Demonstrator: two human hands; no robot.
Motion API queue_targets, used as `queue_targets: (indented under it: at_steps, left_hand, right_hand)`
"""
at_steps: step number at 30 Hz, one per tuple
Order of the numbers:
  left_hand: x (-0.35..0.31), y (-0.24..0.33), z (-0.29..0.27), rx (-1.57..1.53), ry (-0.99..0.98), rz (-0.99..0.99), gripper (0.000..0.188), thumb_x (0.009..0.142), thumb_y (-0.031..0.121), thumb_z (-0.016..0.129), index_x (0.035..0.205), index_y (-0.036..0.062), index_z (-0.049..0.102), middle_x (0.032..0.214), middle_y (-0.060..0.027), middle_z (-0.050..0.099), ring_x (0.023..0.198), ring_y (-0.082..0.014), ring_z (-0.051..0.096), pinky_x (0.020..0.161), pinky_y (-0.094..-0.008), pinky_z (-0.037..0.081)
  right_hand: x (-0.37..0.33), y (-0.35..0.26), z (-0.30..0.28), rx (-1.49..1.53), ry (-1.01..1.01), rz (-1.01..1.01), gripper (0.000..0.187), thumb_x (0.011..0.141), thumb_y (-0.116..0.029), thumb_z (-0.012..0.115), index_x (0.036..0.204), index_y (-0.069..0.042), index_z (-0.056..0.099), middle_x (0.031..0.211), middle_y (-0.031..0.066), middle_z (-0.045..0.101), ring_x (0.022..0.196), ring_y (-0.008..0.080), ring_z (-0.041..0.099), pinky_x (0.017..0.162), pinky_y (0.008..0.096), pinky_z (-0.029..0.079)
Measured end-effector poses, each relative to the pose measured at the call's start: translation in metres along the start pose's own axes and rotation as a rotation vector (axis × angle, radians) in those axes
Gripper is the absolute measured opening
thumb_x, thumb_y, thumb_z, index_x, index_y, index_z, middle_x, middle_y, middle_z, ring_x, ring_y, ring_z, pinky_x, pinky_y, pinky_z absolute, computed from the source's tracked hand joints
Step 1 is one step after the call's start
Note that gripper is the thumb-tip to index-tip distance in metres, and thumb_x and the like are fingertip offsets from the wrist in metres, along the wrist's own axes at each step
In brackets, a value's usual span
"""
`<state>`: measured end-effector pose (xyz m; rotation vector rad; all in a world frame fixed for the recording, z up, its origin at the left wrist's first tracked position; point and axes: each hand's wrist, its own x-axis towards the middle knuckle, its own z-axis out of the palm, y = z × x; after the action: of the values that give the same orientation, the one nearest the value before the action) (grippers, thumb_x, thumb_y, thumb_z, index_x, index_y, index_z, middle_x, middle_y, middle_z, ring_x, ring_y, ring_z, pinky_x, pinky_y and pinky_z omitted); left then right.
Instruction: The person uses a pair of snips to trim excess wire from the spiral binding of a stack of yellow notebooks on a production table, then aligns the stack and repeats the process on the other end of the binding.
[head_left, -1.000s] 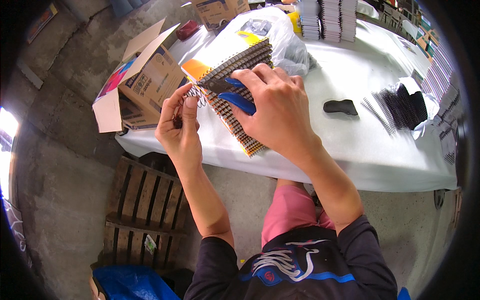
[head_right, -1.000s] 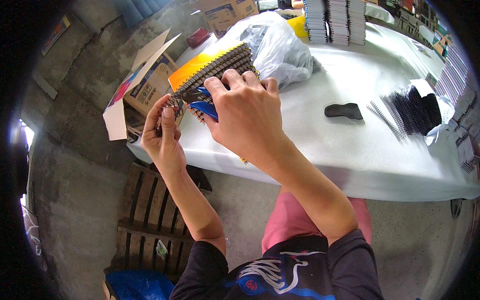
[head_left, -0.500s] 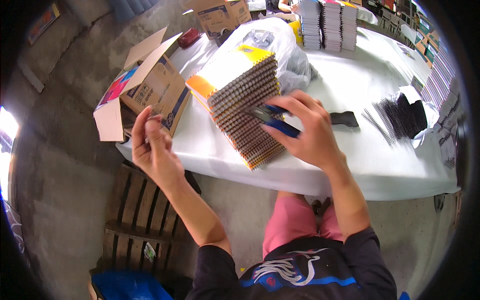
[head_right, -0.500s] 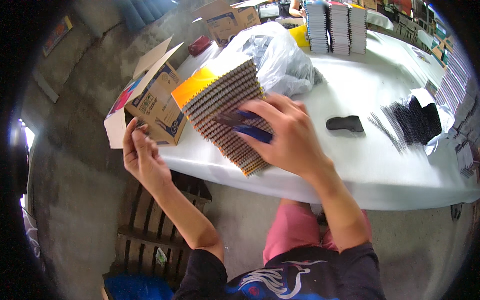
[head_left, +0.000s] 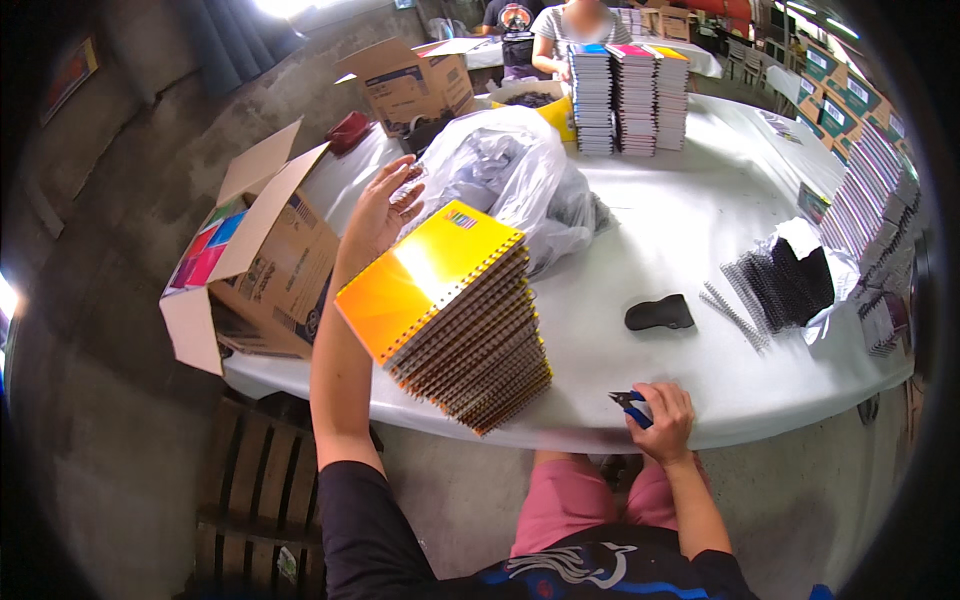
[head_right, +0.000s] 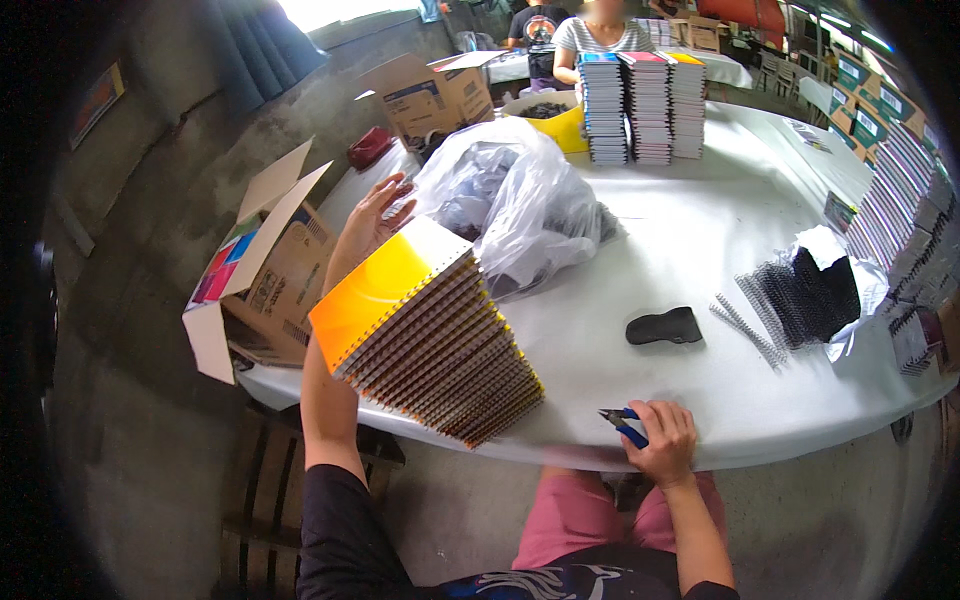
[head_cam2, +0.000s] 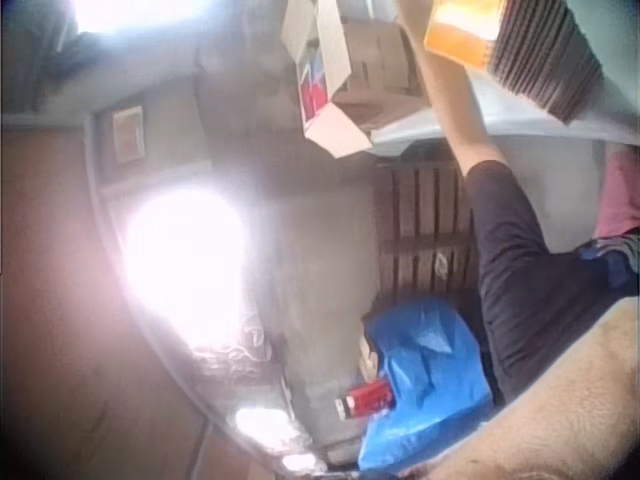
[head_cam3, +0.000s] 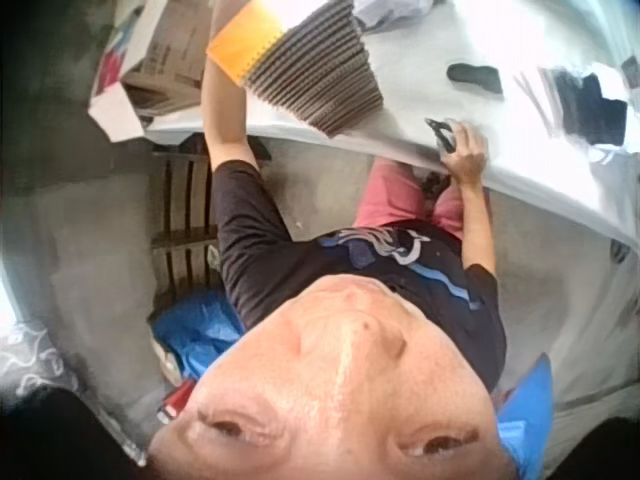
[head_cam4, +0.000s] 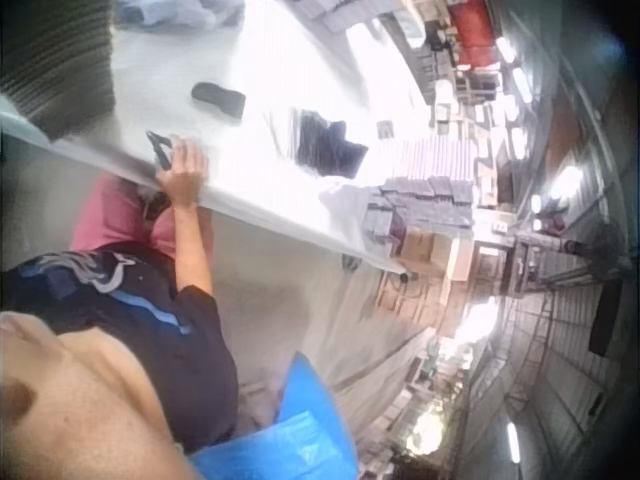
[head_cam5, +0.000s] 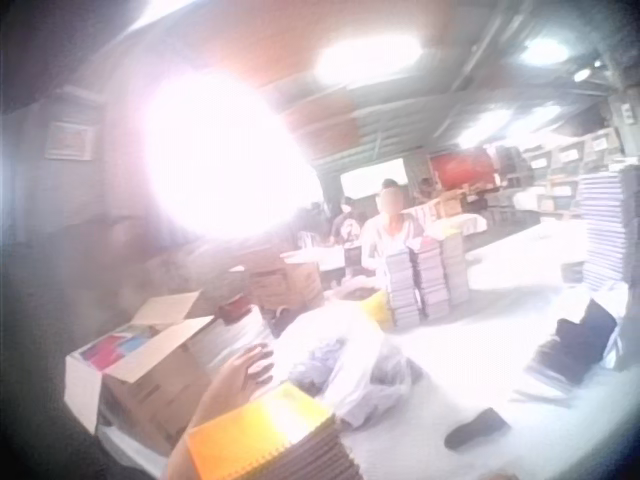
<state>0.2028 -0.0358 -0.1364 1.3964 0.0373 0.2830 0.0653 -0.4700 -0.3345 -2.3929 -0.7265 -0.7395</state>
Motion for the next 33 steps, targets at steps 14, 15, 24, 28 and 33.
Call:
queue_targets:
  at_steps: [14,15,24,28,33]
  left_hand:
    - [-0.126,0.049,-0.009,0.022,-0.240,0.716,0.074,0.087,0.065,0.040,0.130,0.0049,0.049,0.134,-0.0172,0.047,0.133,-0.0349,0.034,0.110,-0.0476,0.022]
    - [-0.148,0.050,-0.005,0.142,-0.251,0.848,0.073,0.088,0.064,0.040,0.128,0.0034,0.051,0.132,-0.0179,0.049,0.133,-0.0349,0.035,0.110,-0.0481,0.023]
    - [-0.193,0.025,0.051,0.839,0.108,1.109,0.062,0.096,0.050,0.033,0.091,0.0015,0.071,0.102,-0.0130,0.066,0.120,-0.0318,0.047,0.100,-0.0452,0.035]
    - [-0.180,0.005,0.054,0.576,0.209,1.108,0.054,0.098,0.036,0.032,0.088,-0.0003,0.070,0.097,-0.0126,0.066,0.104,-0.0265,0.052,0.093,-0.0391,0.039]
    - [-0.180,0.000,0.069,0.470,0.301,1.110,0.048,0.095,0.028,0.034,0.085,-0.0018,0.071,0.092,-0.0135,0.066,0.099,-0.0239,0.052,0.091,-0.0368,0.040]
  right_hand:
    - [-0.006,0.008,0.000,0.089,0.059,-0.125,0.041,0.081,-0.029,0.059,0.117,-0.010,0.052,0.099,0.0145,0.055,0.087,0.0322,0.054,0.076,0.0426,0.041]
    - [-0.005,0.006,-0.001,0.122,0.058,-0.099,0.040,0.082,-0.027,0.060,0.117,-0.010,0.052,0.100,0.0151,0.055,0.088,0.0323,0.054,0.076,0.0426,0.041]
    - [0.089,-0.111,-0.052,0.367,0.298,-0.390,0.042,0.072,-0.017,0.073,0.113,-0.015,0.066,0.107,0.0085,0.054,0.095,0.0230,0.053,0.083,0.0361,0.036]
    - [0.119,-0.153,-0.060,0.323,0.369,-0.428,0.040,0.074,-0.023,0.072,0.113,-0.025,0.066,0.107,0.0050,0.053,0.099,0.0211,0.051,0.089,0.0395,0.027]
    - [0.129,-0.176,-0.049,0.326,0.373,-0.363,0.037,0.077,-0.028,0.069,0.114,-0.027,0.065,0.108,0.0009,0.052,0.103,0.0182,0.049,0.088,0.0407,0.025]
